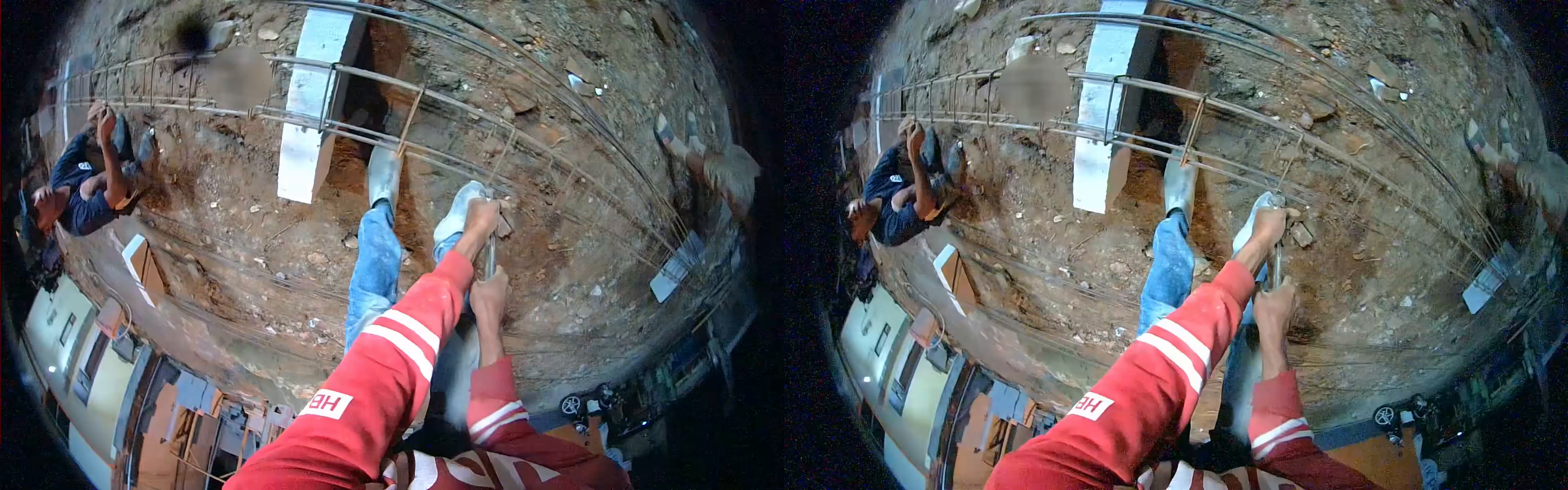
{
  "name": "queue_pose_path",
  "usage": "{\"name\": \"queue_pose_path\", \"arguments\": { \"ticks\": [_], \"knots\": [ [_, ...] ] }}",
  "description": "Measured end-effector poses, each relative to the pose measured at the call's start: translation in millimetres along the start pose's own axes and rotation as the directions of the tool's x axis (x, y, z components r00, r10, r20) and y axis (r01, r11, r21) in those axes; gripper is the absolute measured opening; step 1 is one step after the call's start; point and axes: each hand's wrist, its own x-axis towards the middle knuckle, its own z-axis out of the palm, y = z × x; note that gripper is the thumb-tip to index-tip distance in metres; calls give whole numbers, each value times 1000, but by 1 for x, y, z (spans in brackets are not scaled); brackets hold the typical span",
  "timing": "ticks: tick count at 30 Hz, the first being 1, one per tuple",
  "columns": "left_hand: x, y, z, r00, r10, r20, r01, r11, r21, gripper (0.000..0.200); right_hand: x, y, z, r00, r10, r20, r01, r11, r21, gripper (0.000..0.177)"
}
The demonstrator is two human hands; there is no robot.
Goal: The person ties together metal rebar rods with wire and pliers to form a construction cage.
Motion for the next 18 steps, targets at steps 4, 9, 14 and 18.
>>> {"name": "queue_pose_path", "arguments": {
  "ticks": [4, 9, 14, 18],
  "knots": [
    [40, -34, -8, 966, 259, -15, -200, 782, 590, 49, 58, 97, 92, 978, 10, 208, -109, 876, 470, 27],
    [39, -19, -27, 882, 39, 469, -124, 981, 151, 46, 39, 59, 25, 207, -864, 460, -964, -100, 245, 18],
    [1, -1, -5, 982, 188, 37, -190, 929, 318, 39, 68, 110, 53, 665, -288, 689, -635, 266, 725, 26],
    [-22, 19, 10, 904, 188, -383, -17, 913, 408, 46, 47, 87, 38, 693, -304, 654, -583, 298, 756, 30]
  ]
}}
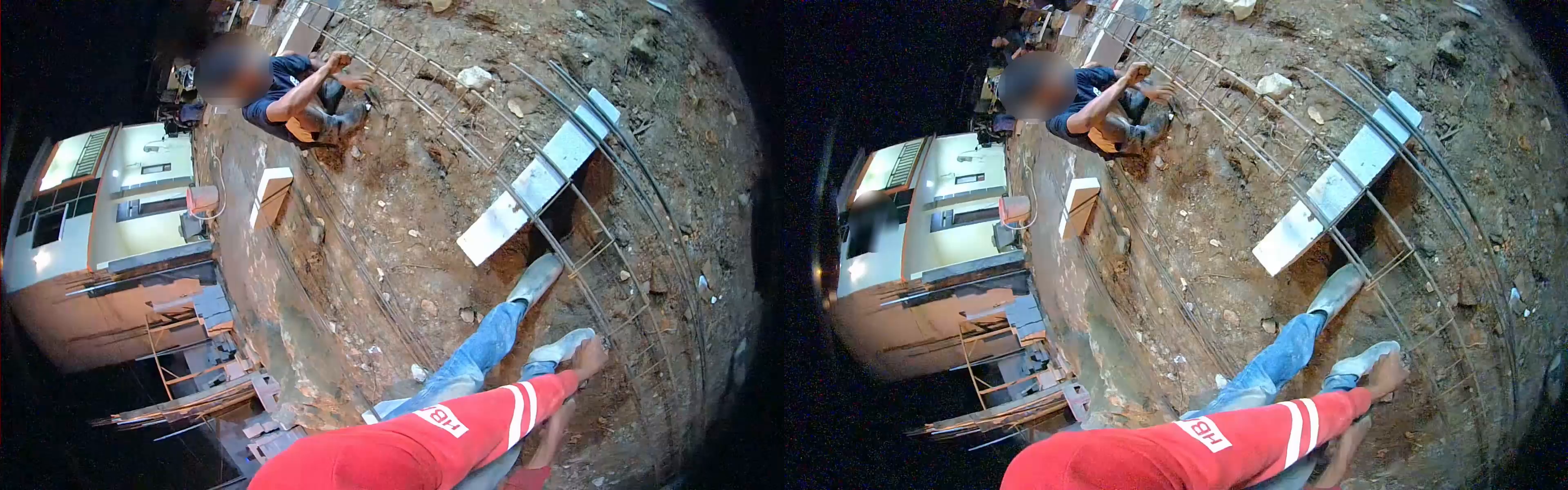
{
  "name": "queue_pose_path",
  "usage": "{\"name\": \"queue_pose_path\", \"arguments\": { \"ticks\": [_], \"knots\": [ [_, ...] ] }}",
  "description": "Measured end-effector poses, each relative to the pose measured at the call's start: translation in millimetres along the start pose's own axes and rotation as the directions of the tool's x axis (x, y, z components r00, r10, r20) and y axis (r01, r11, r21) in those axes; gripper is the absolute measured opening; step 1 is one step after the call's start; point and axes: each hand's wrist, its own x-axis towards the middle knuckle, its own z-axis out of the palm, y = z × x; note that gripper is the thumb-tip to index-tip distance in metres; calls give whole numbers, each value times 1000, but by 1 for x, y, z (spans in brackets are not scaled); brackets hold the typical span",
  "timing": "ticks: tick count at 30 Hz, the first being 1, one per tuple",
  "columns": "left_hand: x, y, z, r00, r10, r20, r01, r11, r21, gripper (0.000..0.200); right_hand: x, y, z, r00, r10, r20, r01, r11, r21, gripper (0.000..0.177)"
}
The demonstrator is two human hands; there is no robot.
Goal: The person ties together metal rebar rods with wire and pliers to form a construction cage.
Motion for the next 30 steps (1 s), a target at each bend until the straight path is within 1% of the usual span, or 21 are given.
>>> {"name": "queue_pose_path", "arguments": {
  "ticks": [4, 5, 7, 8, 9, 10, 11, 13, 15, 17, 19, 20, 21, 22, 23, 24, 25, 26, 28, 29, 30],
  "knots": [
    [3, -4, -15, 984, 130, 122, -133, 991, 23, 43, -4, -18, 15, 904, 55, 424, -243, 883, 402, 34],
    [18, -23, -4, 957, 260, 127, -265, 964, 20, 41, -3, -22, 21, 848, 44, 528, -318, 839, 441, 35],
    [35, -42, 0, 911, 391, 133, -396, 918, 16, 38, -2, -25, 36, 749, -2, 662, -352, 845, 402, 37],
    [37, -50, -3, 920, 369, 133, -374, 927, 15, 35, 1, -23, 43, 688, -63, 723, -217, 933, 288, 39],
    [26, -48, -14, 930, 342, 138, -347, 938, 14, 33, -1, -16, 41, 696, -68, 715, -211, 932, 294, 39],
    [15, -46, -25, 930, 340, 142, -345, 939, 8, 33, -2, -8, 40, 923, -14, 384, -13, 998, 69, 36],
    [-11, -25, -62, 948, 303, 103, -310, 948, 65, 29, -4, -2, 38, 997, -80, -3, 77, 971, -224, 34],
    [-34, -24, -93, 964, 259, 64, -264, 958, 112, 26, -16, 3, 60, 988, -152, -28, 139, 953, -268, 33],
    [-43, -48, -86, 809, 582, -89, -552, 802, 228, 23, -31, -4, 71, 993, -10, -119, -50, 868, -494, 38],
    [-54, -45, -106, 892, 443, -95, -433, 895, 104, 18, -46, 0, 88, 1000, -5, -25, -3, 957, -291, 42],
    [-43, -79, -99, 784, 611, -114, -563, 775, 285, 15, -42, 3, 68, 967, 90, 237, -60, 990, -130, 31],
    [-30, -103, -93, 705, 693, -154, -605, 700, 380, 18, -48, 3, 81, 990, 118, 77, -97, 969, -228, 31],
    [-26, -102, -101, 703, 692, -163, -661, 721, 209, 22, -52, -3, 80, 952, 155, 266, -140, 987, -72, 30],
    [-41, -75, -123, 782, 614, -108, -620, 784, -27, 26, -58, -11, 82, 935, 206, 288, -220, 975, 16, 35],
    [-45, -72, -137, 837, 547, -10, -544, 833, 100, 34, -59, -9, 80, 945, 203, 258, -203, 979, -25, 37],
    [-48, -65, -145, 754, 654, -62, -604, 726, 329, 34, -64, -15, 86, 942, 186, 280, -176, 983, -61, 38],
    [-44, -69, -151, 786, 617, -35, -548, 722, 422, 25, -69, -17, 88, 935, 179, 305, -156, 983, -96, 39],
    [-55, -55, -156, 724, 684, -85, -552, 649, 523, 19, -73, -16, 84, 944, 157, 292, -141, 987, -77, 39],
    [-82, -28, -162, 760, 647, -59, -507, 648, 569, 24, -74, -14, 75, 997, -13, 78, 58, 795, -604, 40],
    [-90, -25, -161, 756, 652, -53, -516, 644, 565, 27, -75, -18, 65, 997, -23, 73, 62, 802, -594, 40],
    [-103, -20, -159, 752, 659, -35, -527, 632, 569, 27, -77, -22, 53, 976, -155, 150, 215, 629, -747, 41]
  ]
}}
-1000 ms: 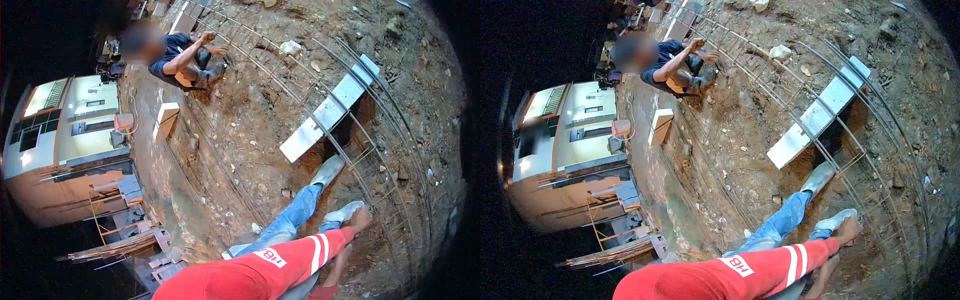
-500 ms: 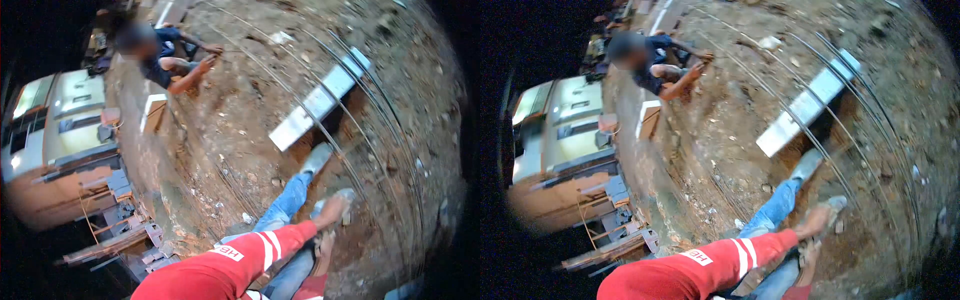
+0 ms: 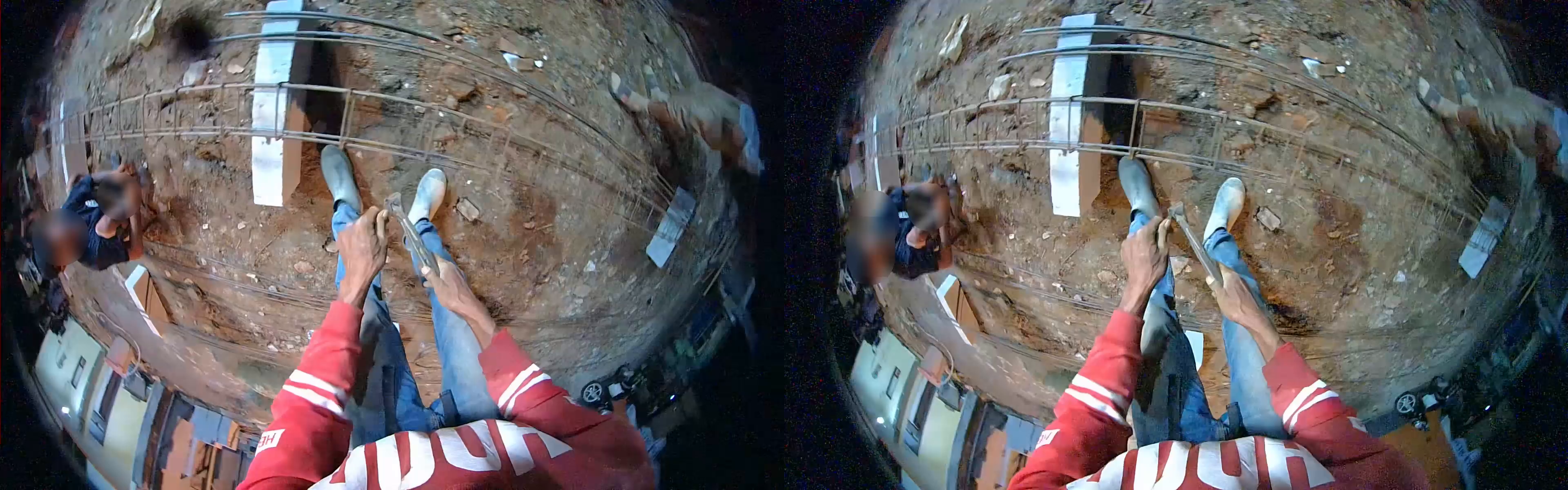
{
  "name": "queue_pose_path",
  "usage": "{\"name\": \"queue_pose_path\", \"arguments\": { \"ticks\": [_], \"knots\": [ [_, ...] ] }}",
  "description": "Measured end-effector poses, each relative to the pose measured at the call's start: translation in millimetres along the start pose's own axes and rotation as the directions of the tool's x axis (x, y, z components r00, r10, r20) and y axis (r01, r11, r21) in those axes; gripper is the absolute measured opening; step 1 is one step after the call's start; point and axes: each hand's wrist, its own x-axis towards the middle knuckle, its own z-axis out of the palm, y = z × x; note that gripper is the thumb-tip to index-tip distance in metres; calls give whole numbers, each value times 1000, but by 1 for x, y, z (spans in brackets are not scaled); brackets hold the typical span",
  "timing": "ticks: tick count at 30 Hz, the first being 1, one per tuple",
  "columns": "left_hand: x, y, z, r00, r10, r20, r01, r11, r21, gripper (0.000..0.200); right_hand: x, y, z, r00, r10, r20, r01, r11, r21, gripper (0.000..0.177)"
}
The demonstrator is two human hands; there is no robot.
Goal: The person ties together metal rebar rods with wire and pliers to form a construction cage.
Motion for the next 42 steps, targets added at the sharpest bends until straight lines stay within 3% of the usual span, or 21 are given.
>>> {"name": "queue_pose_path", "arguments": {
  "ticks": [1, 2, 5, 7, 9, 10, 11, 13, 17, 19, 21, 23, 25, 27, 29, 31, 33, 36, 38, 40, 42],
  "knots": [
    [-6, 10, -7, 995, -69, 77, 73, 996, -47, 26, -2, 8, -6, 989, -148, -21, 139, 963, -232, 42],
    [-16, 18, -10, 978, -135, 161, 150, 985, -87, 26, 4, 31, -8, 969, -231, -91, 217, 965, -145, 40],
    [-52, 34, -6, 984, -34, 173, 73, 972, -225, 21, 11, 39, -19, 990, 14, -137, 8, 987, 163, 40],
    [-69, 45, -5, 965, -111, 237, 178, 942, -284, 19, 5, 32, -17, 965, 2, -264, 70, 962, 263, 35],
    [-84, 42, 4, 954, -127, 271, 232, 886, -402, 19, 2, 28, -22, 788, -362, -498, 466, 880, 98, 29],
    [-89, 39, 6, 928, -175, 328, 319, 827, -462, 20, -13, 17, -31, 842, -216, -495, 306, 946, 108, 24],
    [-92, 36, 6, 897, -210, 388, 401, 756, -518, 20, -21, -9, -33, 849, -230, -476, 320, 940, 116, 24],
    [-95, 36, -2, 853, -244, 461, 505, 612, -609, 22, -24, -50, -38, 611, -566, -554, 639, 765, -78, 22],
    [-92, 25, -22, 819, -228, 526, 543, 604, -583, 23, -14, -94, -51, 571, -710, -412, 562, 704, -435, 16],
    [-91, 16, -36, 824, -231, 518, 544, 580, -606, 24, -11, -118, -36, 523, -691, -500, 340, 707, -621, 19],
    [-93, 1, -47, 815, -307, 491, 576, 519, -632, 25, -5, -135, -20, 580, -640, -504, 311, 746, -589, 24],
    [-97, -24, -58, 794, -324, 514, 608, 432, -666, 25, 22, -131, -5, 540, -617, -572, 452, 786, -421, 20],
    [-96, -46, -71, 770, -329, 546, 636, 338, -693, 26, 58, -131, 8, 451, -681, -576, 461, 731, -503, 19],
    [-98, -67, -93, 789, -357, 500, 611, 377, -696, 28, 86, -131, 18, 624, -461, -630, 450, 872, -193, 16],
    [-102, -95, -103, 785, -358, 505, 613, 335, -716, 28, 113, -130, 25, 612, -473, -634, 438, 870, -228, 14],
    [-100, -130, -116, 739, -353, 574, 659, 205, -723, 28, 140, -121, 26, 502, -609, -614, 393, 793, -465, 22],
    [-92, -172, -132, 757, -263, 598, 651, 226, -725, 28, 150, -102, 32, 525, -585, -618, 243, 799, -550, 38],
    [-69, -212, -163, 735, -173, 656, 653, -79, -753, 30, 136, -101, 84, 522, -358, -774, -151, 855, -497, 46],
    [-49, -237, -176, 762, -159, 628, 590, -229, -774, 25, 122, -86, 137, 645, -422, -637, 22, 844, -536, 42],
    [-27, -261, -187, 802, -140, 580, 453, -490, -745, 19, 110, -80, 199, 968, -149, -202, 165, 984, 66, 42],
    [1, -276, -195, 834, -142, 533, 306, -685, -661, 16, 85, -126, 291, 987, 13, -158, 33, 958, 285, 52]
  ]
}}
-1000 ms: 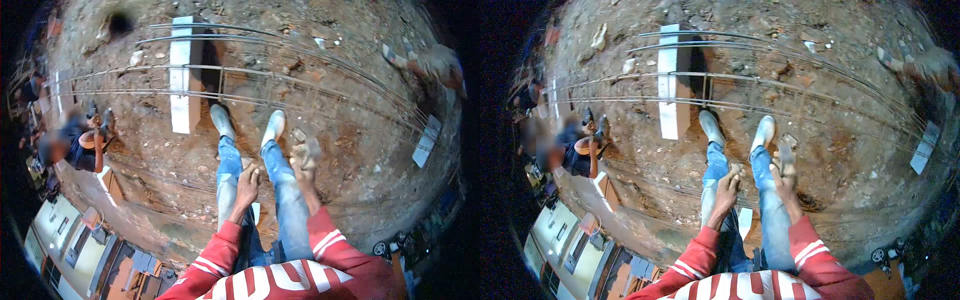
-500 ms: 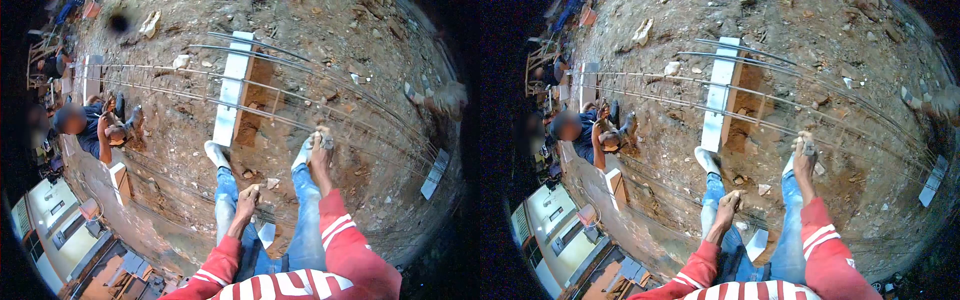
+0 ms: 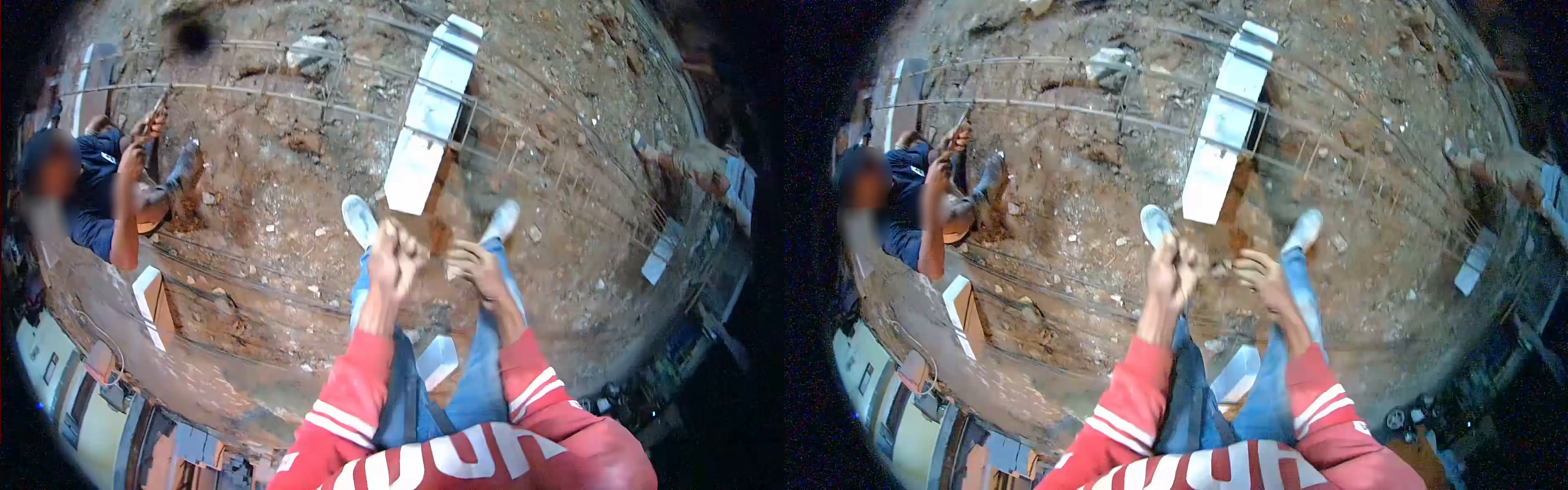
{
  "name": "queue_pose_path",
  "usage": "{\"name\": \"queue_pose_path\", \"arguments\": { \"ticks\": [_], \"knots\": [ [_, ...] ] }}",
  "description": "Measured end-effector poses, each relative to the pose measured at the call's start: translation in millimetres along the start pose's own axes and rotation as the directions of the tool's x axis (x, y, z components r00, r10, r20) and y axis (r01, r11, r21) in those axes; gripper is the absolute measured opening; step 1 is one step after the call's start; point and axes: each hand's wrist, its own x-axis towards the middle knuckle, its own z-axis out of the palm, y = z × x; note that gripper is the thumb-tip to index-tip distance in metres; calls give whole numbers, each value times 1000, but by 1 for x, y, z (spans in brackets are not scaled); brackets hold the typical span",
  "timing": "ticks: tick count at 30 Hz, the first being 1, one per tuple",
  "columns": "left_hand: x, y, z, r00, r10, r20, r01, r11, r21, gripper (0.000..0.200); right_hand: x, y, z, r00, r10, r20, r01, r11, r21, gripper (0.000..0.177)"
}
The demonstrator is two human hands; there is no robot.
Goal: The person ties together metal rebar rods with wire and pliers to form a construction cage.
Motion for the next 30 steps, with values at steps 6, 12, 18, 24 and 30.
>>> {"name": "queue_pose_path", "arguments": {
  "ticks": [6, 12, 18, 24, 30],
  "knots": [
    [39, 13, 7, 997, 42, 65, -15, 929, -369, 10, 5, -33, 127, 857, -373, -355, 439, 889, 128, 29],
    [28, 17, 18, 980, -136, -145, 116, 983, -141, 15, 43, -47, 116, 757, -435, -487, 556, 821, 130, 25],
    [38, 19, 30, 844, 392, 367, -372, -66, 926, 34, 43, -62, 77, 894, -249, -373, 273, 962, 13, 26],
    [79, -17, 67, 976, 177, 129, -162, 193, 968, 21, 46, -41, 55, 754, -526, -394, 360, 832, -422, 24],
    [127, -30, 48, 998, 53, 45, -52, 133, 990, 24, 71, -31, 18, 987, 17, -162, 74, 841, 536, 21]
  ]
}}
